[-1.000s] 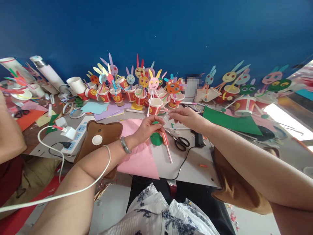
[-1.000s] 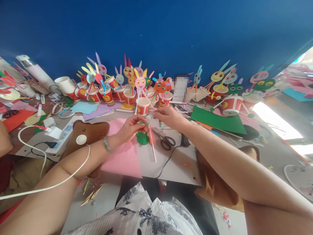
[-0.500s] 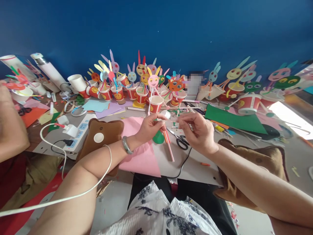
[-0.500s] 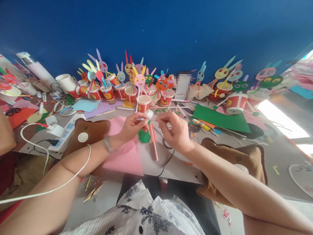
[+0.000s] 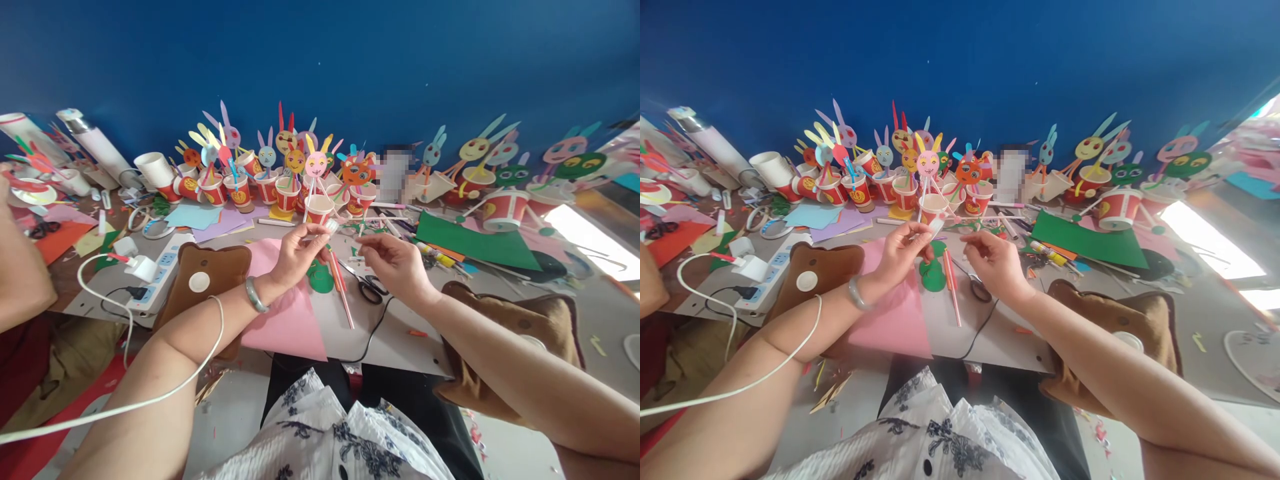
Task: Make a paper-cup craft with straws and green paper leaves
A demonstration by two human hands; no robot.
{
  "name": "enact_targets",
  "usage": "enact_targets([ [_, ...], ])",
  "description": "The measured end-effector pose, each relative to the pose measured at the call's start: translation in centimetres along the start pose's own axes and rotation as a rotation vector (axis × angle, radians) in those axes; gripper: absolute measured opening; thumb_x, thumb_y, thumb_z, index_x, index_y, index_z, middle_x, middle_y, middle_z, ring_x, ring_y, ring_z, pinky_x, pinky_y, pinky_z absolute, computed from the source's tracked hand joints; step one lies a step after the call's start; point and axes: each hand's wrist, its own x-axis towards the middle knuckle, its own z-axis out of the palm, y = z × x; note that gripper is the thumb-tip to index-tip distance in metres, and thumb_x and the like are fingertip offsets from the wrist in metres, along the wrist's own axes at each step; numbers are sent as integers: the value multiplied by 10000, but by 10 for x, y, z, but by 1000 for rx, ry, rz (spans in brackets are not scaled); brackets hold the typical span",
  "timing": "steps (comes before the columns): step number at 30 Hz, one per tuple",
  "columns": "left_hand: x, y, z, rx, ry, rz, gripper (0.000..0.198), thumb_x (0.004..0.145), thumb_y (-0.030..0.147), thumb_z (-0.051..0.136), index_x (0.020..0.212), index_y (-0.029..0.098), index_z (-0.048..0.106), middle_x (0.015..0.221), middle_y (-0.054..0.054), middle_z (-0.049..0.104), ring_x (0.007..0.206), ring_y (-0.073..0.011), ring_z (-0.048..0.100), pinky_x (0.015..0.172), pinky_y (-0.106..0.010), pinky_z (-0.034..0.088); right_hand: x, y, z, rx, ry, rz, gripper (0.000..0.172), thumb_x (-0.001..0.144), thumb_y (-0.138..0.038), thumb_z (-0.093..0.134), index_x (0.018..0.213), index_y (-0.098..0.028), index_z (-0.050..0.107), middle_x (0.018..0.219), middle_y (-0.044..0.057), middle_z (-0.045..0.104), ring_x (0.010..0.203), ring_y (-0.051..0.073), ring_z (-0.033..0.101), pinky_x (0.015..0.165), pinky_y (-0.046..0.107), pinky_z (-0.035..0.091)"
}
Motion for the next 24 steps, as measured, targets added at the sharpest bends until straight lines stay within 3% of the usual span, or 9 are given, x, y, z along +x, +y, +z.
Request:
enact_targets([
  [3, -1, -2, 1, 19, -25, -35, 368, 808, 503, 761, 914, 174, 634, 571, 48, 611, 509, -90, 614, 520, -208, 497, -3, 4, -3, -298, 113, -373, 312, 881, -217, 620, 1192, -219, 640, 933, 64, 714, 775, 181, 665, 720, 324, 548],
  [6, -4, -4, 4, 48, -114, -59, 381, 810, 526, 750, 877, 173, 623, 559, 53, 593, 480, -83, 592, 475, -197, 462, -1, 5, -6, -653, 161, -673, 331, 901, -222, 650, 1225, -282, 632, 1141, 99, 696, 977, 223, 658, 824, 365, 516],
  [9, -6, -3, 5, 60, -191, -69, 395, 796, 536, 762, 868, 178, 610, 568, 58, 581, 477, -81, 583, 460, -197, 449, 4, 6, -9, -848, 108, -772, 250, 934, -201, 611, 1159, -300, 654, 1174, 78, 696, 1023, 217, 638, 818, 370, 463],
  [12, -6, -2, 5, 64, -183, -64, 409, 800, 554, 749, 860, 179, 600, 554, 62, 569, 484, -81, 586, 464, -193, 444, 7, 7, -13, -838, 22, -815, 191, 943, -169, 587, 1064, -280, 685, 1091, 51, 724, 943, 192, 640, 784, 363, 426],
  [14, -5, -3, 4, 75, -168, -56, 403, 815, 553, 734, 865, 177, 597, 544, 64, 568, 481, -80, 585, 463, -189, 438, 6, 6, -13, -769, -20, -793, 191, 943, -159, 583, 1043, -267, 704, 1002, 45, 736, 861, 180, 642, 759, 360, 415],
  [17, -6, -5, 4, 86, -153, -52, 390, 840, 543, 713, 900, 179, 590, 539, 66, 569, 481, -81, 587, 465, -183, 433, 1, 2, -7, -573, -49, -648, 177, 966, -181, 560, 1008, -223, 727, 903, 56, 742, 770, 171, 652, 742, 351, 430],
  [24, -10, -8, 5, 84, -152, 21, 321, 890, 486, 683, 956, 195, 566, 625, 49, 615, 535, -91, 628, 525, -201, 490, -8, -13, 19, 132, -188, 19, 167, 915, -303, 623, 870, -178, 724, 746, 30, 745, 614, 154, 651, 602, 282, 514],
])
